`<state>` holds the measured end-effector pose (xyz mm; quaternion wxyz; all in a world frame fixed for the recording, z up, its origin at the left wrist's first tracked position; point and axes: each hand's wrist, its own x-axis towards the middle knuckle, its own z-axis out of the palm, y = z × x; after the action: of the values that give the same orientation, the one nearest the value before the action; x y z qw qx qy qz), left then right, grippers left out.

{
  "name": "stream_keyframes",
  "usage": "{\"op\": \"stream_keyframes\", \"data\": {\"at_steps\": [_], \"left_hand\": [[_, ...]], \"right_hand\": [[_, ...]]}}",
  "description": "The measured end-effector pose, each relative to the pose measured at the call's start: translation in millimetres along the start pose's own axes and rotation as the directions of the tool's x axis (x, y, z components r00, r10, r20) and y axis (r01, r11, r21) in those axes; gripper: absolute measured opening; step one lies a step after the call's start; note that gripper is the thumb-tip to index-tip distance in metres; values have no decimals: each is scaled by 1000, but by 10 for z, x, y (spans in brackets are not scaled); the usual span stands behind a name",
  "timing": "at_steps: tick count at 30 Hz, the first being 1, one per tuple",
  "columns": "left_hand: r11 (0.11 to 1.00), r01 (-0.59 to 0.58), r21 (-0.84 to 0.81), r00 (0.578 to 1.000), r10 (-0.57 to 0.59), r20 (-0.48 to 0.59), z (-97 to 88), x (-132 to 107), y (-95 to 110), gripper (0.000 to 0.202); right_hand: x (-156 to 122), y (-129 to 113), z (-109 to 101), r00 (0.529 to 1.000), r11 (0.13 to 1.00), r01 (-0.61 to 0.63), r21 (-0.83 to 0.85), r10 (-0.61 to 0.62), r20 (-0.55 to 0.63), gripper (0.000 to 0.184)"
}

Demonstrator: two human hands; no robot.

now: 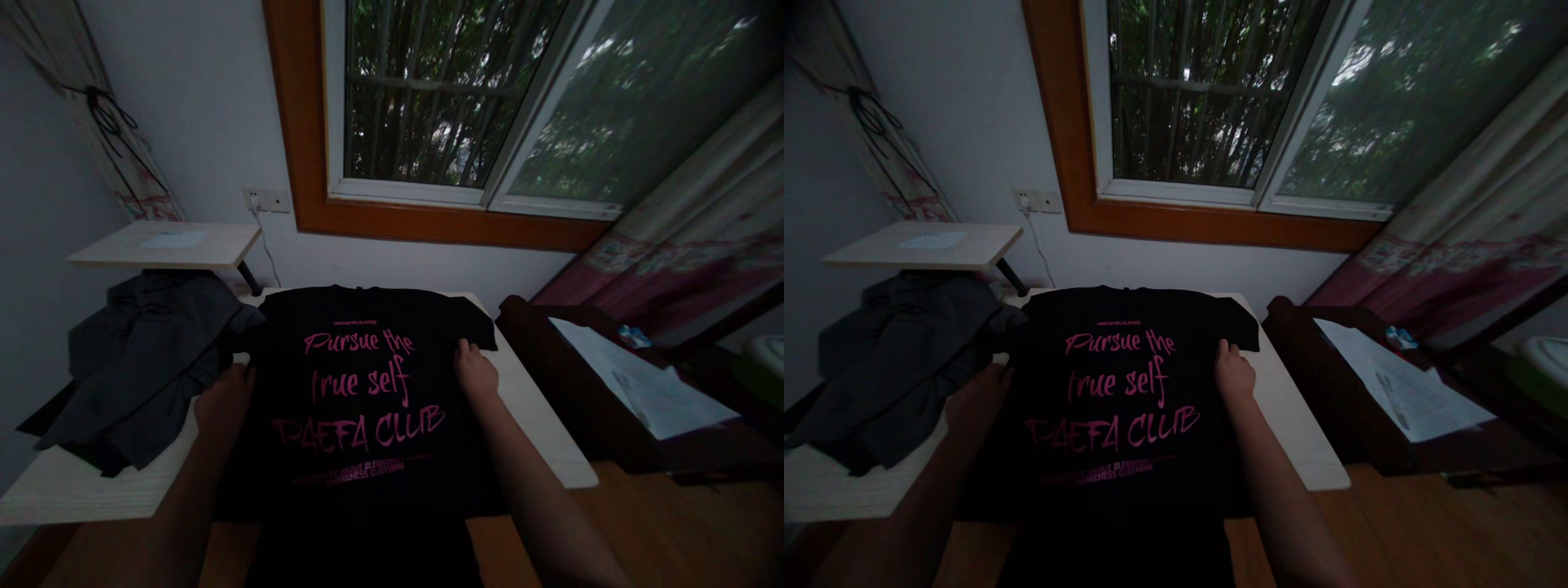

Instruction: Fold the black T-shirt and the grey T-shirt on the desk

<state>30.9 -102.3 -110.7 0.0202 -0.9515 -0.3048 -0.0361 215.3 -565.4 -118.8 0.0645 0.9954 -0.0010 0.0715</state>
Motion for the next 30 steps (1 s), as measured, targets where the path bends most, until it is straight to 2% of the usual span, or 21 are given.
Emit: {"op": "stream_keyframes", "data": {"at_steps": [5,10,19,25,30], "left_hand": [[999,-29,36,998,31,-51,64,-59,-32,50],[998,-54,30,996,56,-63,33,-137,-74,47],[988,-117,100,993,115,28,3,-478,-246,50],[993,-113,18,984,109,142,-67,-735,-387,45],[990,-139,34,978,132,164,-126,-772,-426,42]], "right_hand": [[-79,37,3,1000,1000,18,9,-18,20,37],[-215,87,-80,997,1000,13,-8,-13,74,38],[-456,316,-32,994,996,74,-41,-70,84,36],[-654,484,-34,981,992,110,-67,-97,165,36],[-734,544,-79,979,991,117,-61,-105,176,34]]}}
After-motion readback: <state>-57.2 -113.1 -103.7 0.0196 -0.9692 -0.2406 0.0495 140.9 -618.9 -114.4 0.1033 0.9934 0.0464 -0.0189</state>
